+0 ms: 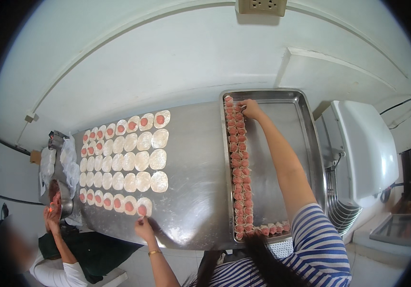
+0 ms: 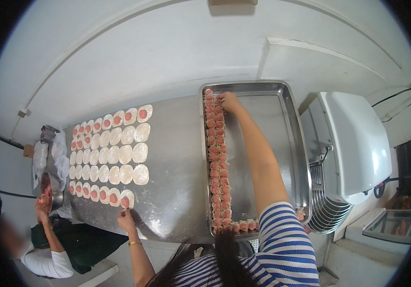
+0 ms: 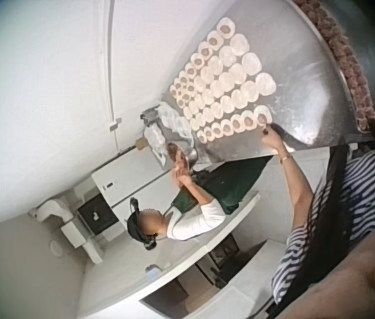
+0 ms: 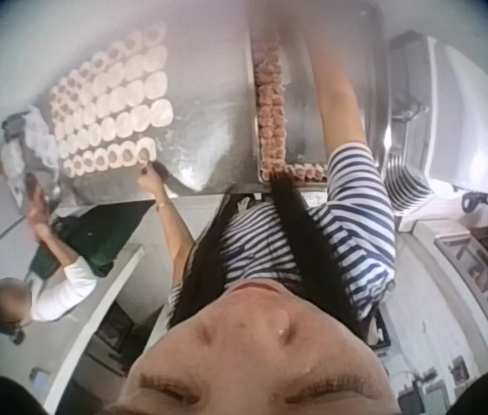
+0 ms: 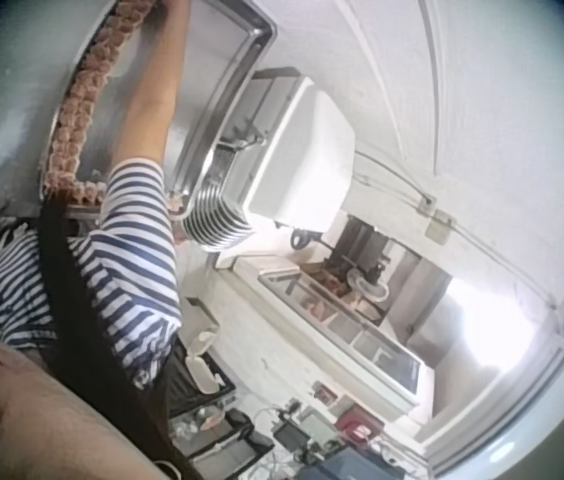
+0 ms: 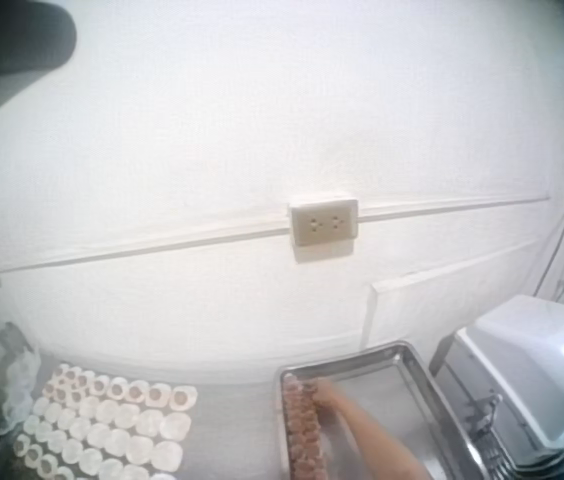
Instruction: The person folds small round dough wrappers around pink filling to form dumplings and places them in neat rows on a metal tray. Another person works across the table, also preparing dumplings. The camera wearer repeatedly picks up a wrapper, folds it, and arranges the finished dumplings on the tray.
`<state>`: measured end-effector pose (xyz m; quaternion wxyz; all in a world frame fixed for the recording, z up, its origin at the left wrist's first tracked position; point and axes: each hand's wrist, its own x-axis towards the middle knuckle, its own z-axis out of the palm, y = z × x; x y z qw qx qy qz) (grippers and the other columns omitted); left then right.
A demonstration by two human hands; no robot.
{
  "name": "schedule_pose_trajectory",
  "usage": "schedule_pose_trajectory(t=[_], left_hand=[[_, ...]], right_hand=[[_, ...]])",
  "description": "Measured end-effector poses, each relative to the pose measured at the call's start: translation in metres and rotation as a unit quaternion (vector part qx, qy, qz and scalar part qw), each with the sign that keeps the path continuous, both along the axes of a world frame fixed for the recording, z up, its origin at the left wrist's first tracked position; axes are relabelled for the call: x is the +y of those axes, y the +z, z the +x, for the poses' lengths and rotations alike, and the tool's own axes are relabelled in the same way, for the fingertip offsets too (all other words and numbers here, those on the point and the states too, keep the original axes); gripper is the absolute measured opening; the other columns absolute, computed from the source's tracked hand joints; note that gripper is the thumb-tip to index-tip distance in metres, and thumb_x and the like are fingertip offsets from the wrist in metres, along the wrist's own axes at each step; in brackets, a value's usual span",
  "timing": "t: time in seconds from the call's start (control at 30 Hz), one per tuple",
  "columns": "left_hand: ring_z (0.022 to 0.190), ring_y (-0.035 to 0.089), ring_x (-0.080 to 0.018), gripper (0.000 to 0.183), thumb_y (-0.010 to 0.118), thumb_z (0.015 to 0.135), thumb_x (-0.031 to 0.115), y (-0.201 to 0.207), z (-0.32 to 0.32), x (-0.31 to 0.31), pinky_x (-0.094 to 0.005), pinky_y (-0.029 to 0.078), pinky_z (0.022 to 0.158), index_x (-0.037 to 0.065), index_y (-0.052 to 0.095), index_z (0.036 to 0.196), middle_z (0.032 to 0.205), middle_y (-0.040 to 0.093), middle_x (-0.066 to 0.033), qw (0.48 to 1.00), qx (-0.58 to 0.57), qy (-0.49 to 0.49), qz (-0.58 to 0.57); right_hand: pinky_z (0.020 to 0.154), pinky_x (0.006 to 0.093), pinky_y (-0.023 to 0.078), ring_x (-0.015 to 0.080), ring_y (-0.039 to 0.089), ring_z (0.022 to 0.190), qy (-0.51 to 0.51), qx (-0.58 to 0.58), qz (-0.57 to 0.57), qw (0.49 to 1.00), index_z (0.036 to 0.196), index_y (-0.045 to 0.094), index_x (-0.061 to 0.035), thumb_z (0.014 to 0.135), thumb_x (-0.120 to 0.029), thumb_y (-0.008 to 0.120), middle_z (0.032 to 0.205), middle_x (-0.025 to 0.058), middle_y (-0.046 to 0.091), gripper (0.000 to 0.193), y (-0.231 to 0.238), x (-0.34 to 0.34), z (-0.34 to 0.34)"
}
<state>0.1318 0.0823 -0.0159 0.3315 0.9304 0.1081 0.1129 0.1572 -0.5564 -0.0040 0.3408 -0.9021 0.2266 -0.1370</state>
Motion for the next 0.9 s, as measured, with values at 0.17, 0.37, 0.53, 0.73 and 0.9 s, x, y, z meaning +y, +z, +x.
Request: schedule_pose_trajectory(t=[0.17,0.37,0.53,0.73,0.9], left_hand=[[0.070,0.062,-0.0180,0.016,0.061,0.083,0.016,0.001,0.004,0.010,-0.0293,0.049,0.064,0.000,0.061,0.086,0.079,0.064,-0.0102,0.978,0.063,0.033,-0.194],[0.103,0.057,-0.0226,0.026,0.051,0.087,0.017,0.002,-0.002,0.006,-0.0322,0.049,0.086,-0.001,0.051,0.107,0.112,0.056,-0.0132,0.772,0.058,0.047,-0.631],[0.111,0.053,-0.0265,0.035,0.051,0.086,0.015,0.009,-0.012,0.009,-0.0372,0.045,0.097,-0.006,0.047,0.114,0.119,0.053,-0.0154,0.674,0.087,-0.019,-0.734],[0.122,0.045,-0.0279,0.042,0.052,0.086,0.012,0.027,-0.042,-0.034,-0.0394,0.035,0.106,-0.009,0.042,0.122,0.128,0.048,-0.0177,0.584,0.214,-0.131,-0.772],[0.119,0.048,-0.0244,0.040,0.044,0.091,0.014,0.064,-0.059,-0.075,-0.0386,0.039,0.102,-0.001,0.040,0.127,0.124,0.050,-0.0143,0.554,0.298,-0.192,-0.753]], right_hand=[[0.074,0.0308,0.051,0.0238,0.067,0.085,0.020,0.050,0.016,0.998,0.108,0.066,-0.0085,0.067,0.003,0.055,0.096,0.0140,0.068,0.043,0.011,0.012,0.002],[0.079,0.0299,0.049,0.0227,0.064,0.093,-0.082,-0.084,0.009,0.993,0.109,0.065,-0.0081,0.072,-0.002,0.057,0.099,0.0126,0.067,0.039,0.018,0.010,-0.016],[0.074,0.0294,0.048,0.0165,0.060,0.083,-0.158,-0.172,0.062,0.970,0.107,0.065,-0.0062,0.075,-0.005,0.059,0.094,0.0068,0.068,0.033,0.047,0.047,-0.059],[0.080,0.0283,0.048,0.0128,0.059,0.092,-0.027,-0.090,0.240,0.966,0.111,0.062,-0.0031,0.083,-0.008,0.058,0.100,0.0081,0.064,0.029,0.068,0.227,-0.116],[0.077,0.0271,0.048,0.0115,0.058,0.087,0.030,-0.020,0.620,0.784,0.114,0.058,-0.0021,0.089,-0.017,0.059,0.100,0.0035,0.061,0.029,0.061,0.377,-0.145]])
